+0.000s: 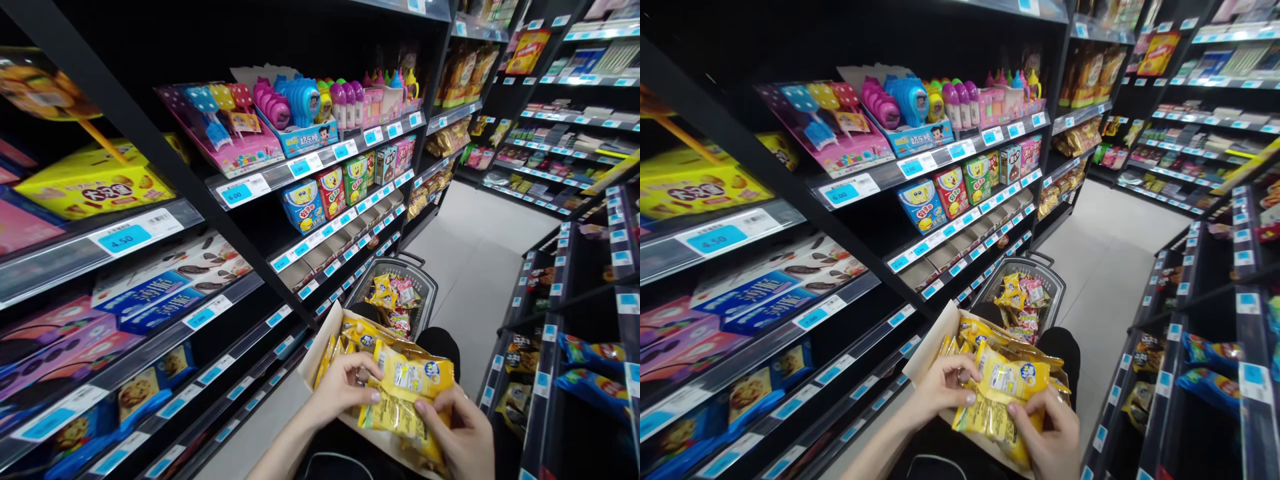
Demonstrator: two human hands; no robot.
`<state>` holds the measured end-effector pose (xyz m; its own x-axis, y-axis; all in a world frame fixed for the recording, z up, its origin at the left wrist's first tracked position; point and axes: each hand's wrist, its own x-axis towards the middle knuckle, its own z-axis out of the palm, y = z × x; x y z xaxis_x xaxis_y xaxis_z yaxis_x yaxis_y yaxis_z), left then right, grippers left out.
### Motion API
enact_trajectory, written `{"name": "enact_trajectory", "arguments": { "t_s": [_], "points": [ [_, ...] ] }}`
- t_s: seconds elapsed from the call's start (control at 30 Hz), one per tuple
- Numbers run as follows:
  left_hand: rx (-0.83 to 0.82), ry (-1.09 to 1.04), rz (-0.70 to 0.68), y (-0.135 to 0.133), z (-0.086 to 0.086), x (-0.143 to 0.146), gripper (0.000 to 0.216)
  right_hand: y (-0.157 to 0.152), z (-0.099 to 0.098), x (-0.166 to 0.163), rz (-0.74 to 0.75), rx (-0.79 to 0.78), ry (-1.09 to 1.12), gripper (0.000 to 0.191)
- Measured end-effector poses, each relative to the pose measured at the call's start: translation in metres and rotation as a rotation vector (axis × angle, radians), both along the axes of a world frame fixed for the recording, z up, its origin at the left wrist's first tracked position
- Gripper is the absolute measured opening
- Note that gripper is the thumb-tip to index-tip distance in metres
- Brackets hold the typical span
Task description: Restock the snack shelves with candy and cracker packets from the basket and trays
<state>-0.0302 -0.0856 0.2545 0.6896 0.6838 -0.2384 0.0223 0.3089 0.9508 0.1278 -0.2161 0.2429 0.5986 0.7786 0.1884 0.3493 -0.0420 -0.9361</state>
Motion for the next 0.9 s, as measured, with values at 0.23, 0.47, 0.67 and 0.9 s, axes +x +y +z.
{"name": "enact_trajectory", "arguments": {
  "t_s": [0.23,0.47,0.67,0.9],
  "points": [
    [0.004,0.022,0.137,-0.017,-0.008,0.007,0.016,0.0,-0.006,0.012,-0.024,-0.073,0.252,0.021],
    [-0.011,-0.169,-0.126,-0.01,-0.003,-0.011,0.035,-0.02,-0.002,0.032,0.108,-0.04,0.74,0.027],
    [0.553,-0.025,0.017,-0.005,-0.005,-0.009,0.017,-0.025,0.018,0.031,0.124,-0.13,0.597,0.03],
    [0.898,0.014,0.074,-0.01,-0.013,-0.004,0.023,-0.022,0.02,0.023,0.074,-0.049,0.432,0.023]
  ]
}}
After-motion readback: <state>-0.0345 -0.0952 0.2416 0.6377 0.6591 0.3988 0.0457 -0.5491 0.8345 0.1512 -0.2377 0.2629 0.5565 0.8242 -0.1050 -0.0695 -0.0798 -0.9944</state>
